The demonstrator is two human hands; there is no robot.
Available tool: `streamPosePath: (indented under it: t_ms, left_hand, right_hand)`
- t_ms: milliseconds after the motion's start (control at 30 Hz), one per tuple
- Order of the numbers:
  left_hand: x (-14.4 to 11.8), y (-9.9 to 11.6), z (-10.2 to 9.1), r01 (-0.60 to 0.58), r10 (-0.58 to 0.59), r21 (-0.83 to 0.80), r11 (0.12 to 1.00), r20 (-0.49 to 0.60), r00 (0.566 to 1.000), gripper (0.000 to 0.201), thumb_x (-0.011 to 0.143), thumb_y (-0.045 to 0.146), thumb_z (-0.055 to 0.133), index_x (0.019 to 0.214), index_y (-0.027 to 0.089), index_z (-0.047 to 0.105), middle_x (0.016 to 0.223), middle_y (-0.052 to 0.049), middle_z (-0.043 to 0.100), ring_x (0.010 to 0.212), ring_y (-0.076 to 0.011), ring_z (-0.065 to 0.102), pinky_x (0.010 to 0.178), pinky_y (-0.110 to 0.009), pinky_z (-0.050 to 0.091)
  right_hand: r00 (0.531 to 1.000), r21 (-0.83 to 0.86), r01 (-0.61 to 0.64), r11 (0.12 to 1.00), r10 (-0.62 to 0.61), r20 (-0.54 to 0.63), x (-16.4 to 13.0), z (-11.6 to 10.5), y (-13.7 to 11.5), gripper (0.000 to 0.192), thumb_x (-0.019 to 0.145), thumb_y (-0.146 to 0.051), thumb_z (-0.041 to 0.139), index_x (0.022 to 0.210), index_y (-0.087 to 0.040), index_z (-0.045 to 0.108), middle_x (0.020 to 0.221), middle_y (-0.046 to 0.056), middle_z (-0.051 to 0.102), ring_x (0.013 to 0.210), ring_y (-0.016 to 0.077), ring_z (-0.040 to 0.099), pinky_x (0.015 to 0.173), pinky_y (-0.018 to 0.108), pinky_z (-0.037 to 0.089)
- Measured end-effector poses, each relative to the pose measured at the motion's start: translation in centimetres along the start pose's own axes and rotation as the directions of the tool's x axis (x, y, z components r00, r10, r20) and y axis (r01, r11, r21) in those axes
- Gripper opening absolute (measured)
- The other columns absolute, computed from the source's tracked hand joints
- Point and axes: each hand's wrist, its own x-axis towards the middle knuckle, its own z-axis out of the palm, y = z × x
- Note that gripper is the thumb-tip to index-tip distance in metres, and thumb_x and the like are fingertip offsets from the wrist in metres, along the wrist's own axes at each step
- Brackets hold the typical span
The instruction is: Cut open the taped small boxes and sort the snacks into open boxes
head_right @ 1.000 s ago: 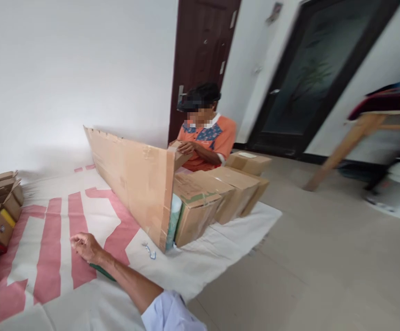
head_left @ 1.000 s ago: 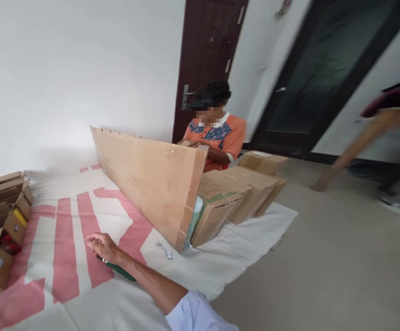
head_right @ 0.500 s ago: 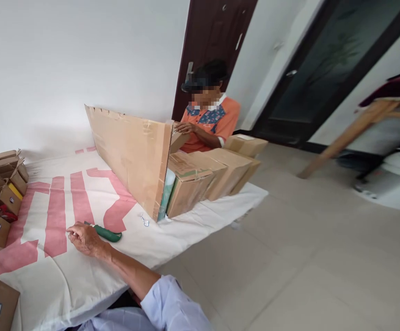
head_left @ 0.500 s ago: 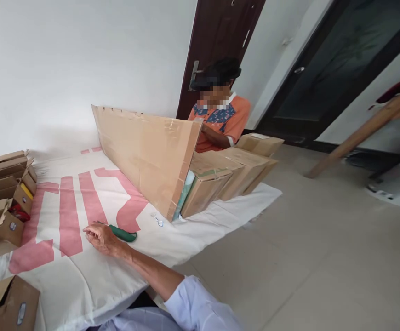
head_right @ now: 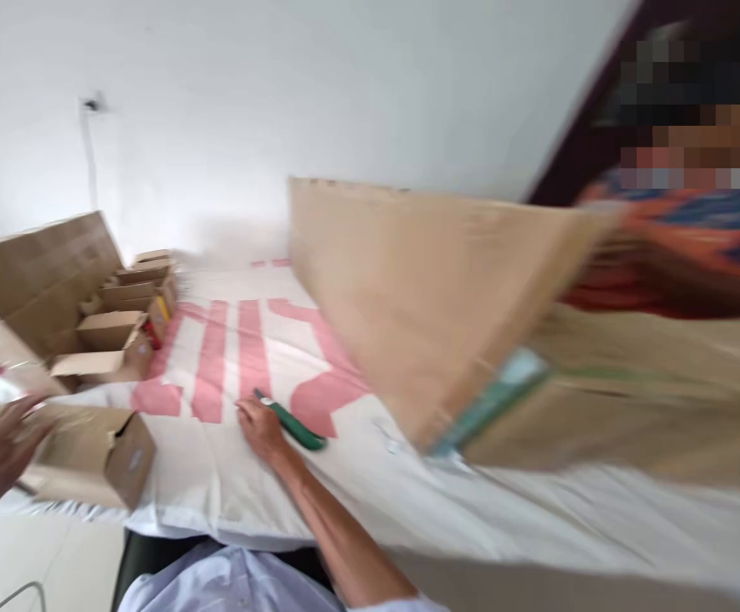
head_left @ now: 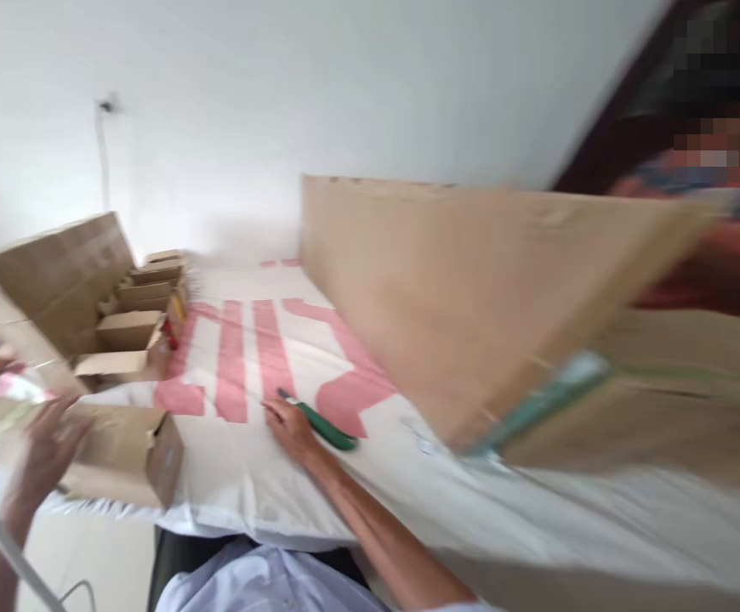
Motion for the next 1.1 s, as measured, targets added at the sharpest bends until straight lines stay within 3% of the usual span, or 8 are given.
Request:
streamPosePath:
  t_ms: [67,133,367,500,667,867,1000,1100]
  left_hand:
    - [-2.0,-0.5,-1.2,0.044,-0.044,0.004,0.999,0.027,0.999,0.043,0.091,0.057,0.064,0.119,0.026,0.070,0.127,-0.008,0.076,0.120,-0.0329,0.070,0.111,-0.048,0.054]
    - [-3.2,-0.4,-1.4,0.117,-0.116,0.012,0.993,-0.024,0.993,0.043,0.089,0.053,0.065,0.118,0.022,0.072,0.128,-0.012,0.075,0.119,-0.0327,0.071,0.110,-0.047,0.054]
    - [-5.6,-0.6,-1.1,0.238,-0.233,0.015,0.971,-0.148,0.961,0.039,0.085,0.041,0.062,0.117,0.021,0.076,0.133,-0.012,0.073,0.121,-0.0322,0.069,0.111,-0.047,0.053]
    - [-6.4,-1.9,-1.0,0.312,-0.305,0.047,0.949,-0.110,0.946,0.047,0.086,0.046,0.062,0.123,0.019,0.074,0.129,-0.014,0.074,0.121,-0.0350,0.068,0.110,-0.050,0.053]
    - [-7.0,-1.7,0.2,0.274,-0.266,0.122,0.954,-0.082,0.961,0.050,0.091,0.047,0.054,0.126,0.016,0.072,0.130,-0.020,0.073,0.137,-0.0415,0.058,0.117,-0.058,0.046]
    - [-8.4,1.3,1.1,0.329,-0.320,0.073,0.942,-0.113,0.941,0.049,0.091,0.049,0.059,0.131,0.022,0.070,0.138,-0.015,0.071,0.129,-0.0388,0.064,0.112,-0.056,0.050]
    - [-9.1,3.0,1.8,0.314,-0.319,-0.073,0.947,-0.059,0.946,0.051,0.087,0.051,0.065,0.129,0.023,0.072,0.133,-0.013,0.073,0.123,-0.0354,0.067,0.107,-0.051,0.054]
    - [-9.1,3.1,2.0,0.359,-0.377,-0.294,0.886,-0.005,0.926,0.055,0.085,0.057,0.067,0.126,0.021,0.075,0.124,-0.012,0.076,0.112,-0.0315,0.072,0.095,-0.044,0.059]
  right_hand:
    - [1.000,0.043,0.014,0.999,-0.016,0.026,-0.3,0.4,0.9,0.034,0.093,-0.041,0.052,0.096,-0.023,0.080,0.091,0.012,0.081,0.081,0.0281,0.075,0.081,0.044,0.061]
    - [0.999,0.062,0.020,0.998,-0.022,0.041,-0.5,0.7,1.8,0.033,0.091,-0.043,0.053,0.095,-0.023,0.079,0.088,0.011,0.081,0.077,0.0278,0.074,0.077,0.043,0.061]
    - [0.999,0.010,0.029,1.000,-0.030,0.031,-1.9,0.9,3.4,0.033,0.091,-0.045,0.055,0.095,-0.024,0.080,0.096,0.012,0.083,0.087,0.0308,0.077,0.079,0.043,0.062]
    - [0.997,0.004,0.026,1.000,-0.026,0.068,-1.9,0.7,3.1,0.034,0.094,-0.046,0.055,0.098,-0.023,0.079,0.096,0.013,0.083,0.083,0.0299,0.077,0.075,0.042,0.062]
    - [0.992,0.039,0.050,0.998,-0.054,0.117,-1.7,0.9,0.9,0.041,0.095,-0.055,0.055,0.098,-0.022,0.080,0.091,0.014,0.079,0.080,0.0289,0.074,0.075,0.042,0.061]
    - [0.963,0.185,-0.078,0.980,0.026,0.269,-2.4,2.0,-4.2,0.047,0.096,-0.061,0.058,0.113,-0.022,0.077,0.106,0.014,0.078,0.092,0.0286,0.074,0.072,0.038,0.061]
    - [0.923,0.286,-0.167,0.944,0.048,0.381,-3.0,2.6,-7.6,0.049,0.099,-0.059,0.059,0.131,-0.023,0.071,0.130,0.014,0.075,0.110,0.0296,0.073,0.088,0.041,0.062]
    - [0.918,0.349,-0.185,0.919,0.034,0.396,-2.9,2.4,-9.0,0.050,0.101,-0.058,0.057,0.137,-0.024,0.068,0.141,0.014,0.071,0.121,0.0296,0.070,0.101,0.045,0.058]
